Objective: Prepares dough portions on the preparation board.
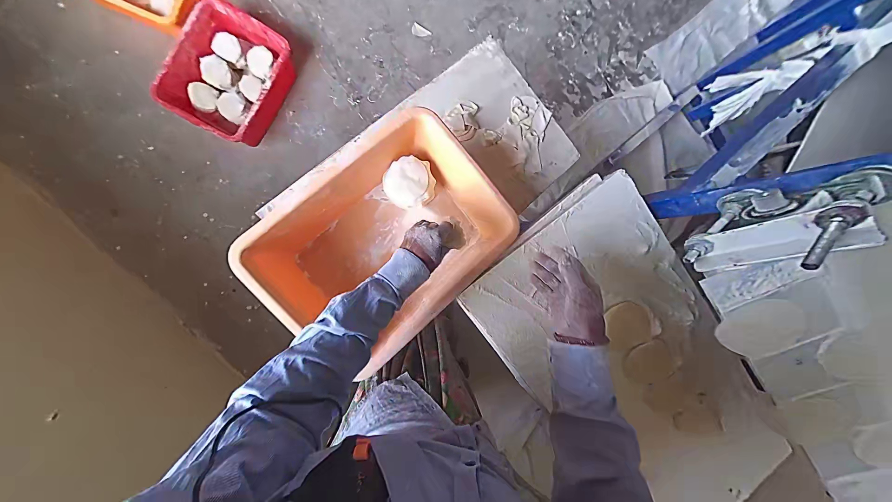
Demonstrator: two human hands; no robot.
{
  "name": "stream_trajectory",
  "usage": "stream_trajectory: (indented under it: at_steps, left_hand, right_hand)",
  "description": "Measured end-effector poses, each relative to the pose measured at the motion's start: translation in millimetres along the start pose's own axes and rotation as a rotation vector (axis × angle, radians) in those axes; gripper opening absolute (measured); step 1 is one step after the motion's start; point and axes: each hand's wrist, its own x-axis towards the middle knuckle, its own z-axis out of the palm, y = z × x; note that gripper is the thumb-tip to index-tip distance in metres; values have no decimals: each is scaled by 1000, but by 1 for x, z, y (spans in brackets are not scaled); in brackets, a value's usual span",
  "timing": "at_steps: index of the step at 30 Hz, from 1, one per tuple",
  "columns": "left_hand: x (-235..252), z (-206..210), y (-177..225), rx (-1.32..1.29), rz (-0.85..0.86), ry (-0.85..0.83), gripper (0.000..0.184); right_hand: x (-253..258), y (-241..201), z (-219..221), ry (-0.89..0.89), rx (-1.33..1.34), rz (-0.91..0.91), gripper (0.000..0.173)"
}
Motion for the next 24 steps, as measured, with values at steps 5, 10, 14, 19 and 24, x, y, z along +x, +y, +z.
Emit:
stream_trajectory:
  at_steps: [5,10,14,19,24]
  left_hand:
    - [50,32,-25,-590,-86,21,40]
    - [102,76,-60,-943,-368,-192,42]
    - [110,33,-31,-553,-483,-348,46]
    - [98,65,-7,38,-418,-59,50]
    - [9,50,73,-77,36,434,41]
  right_hand:
    - [-44,23,-65,181,-32,145,35]
    - [-77,72,-104,343,134,309,30]
    - [-100,85,-116,359,104,326,32]
    - [-138,116,-122,408,-258,-23,34]
    - [-127,153,-73,102,-530,-416,38]
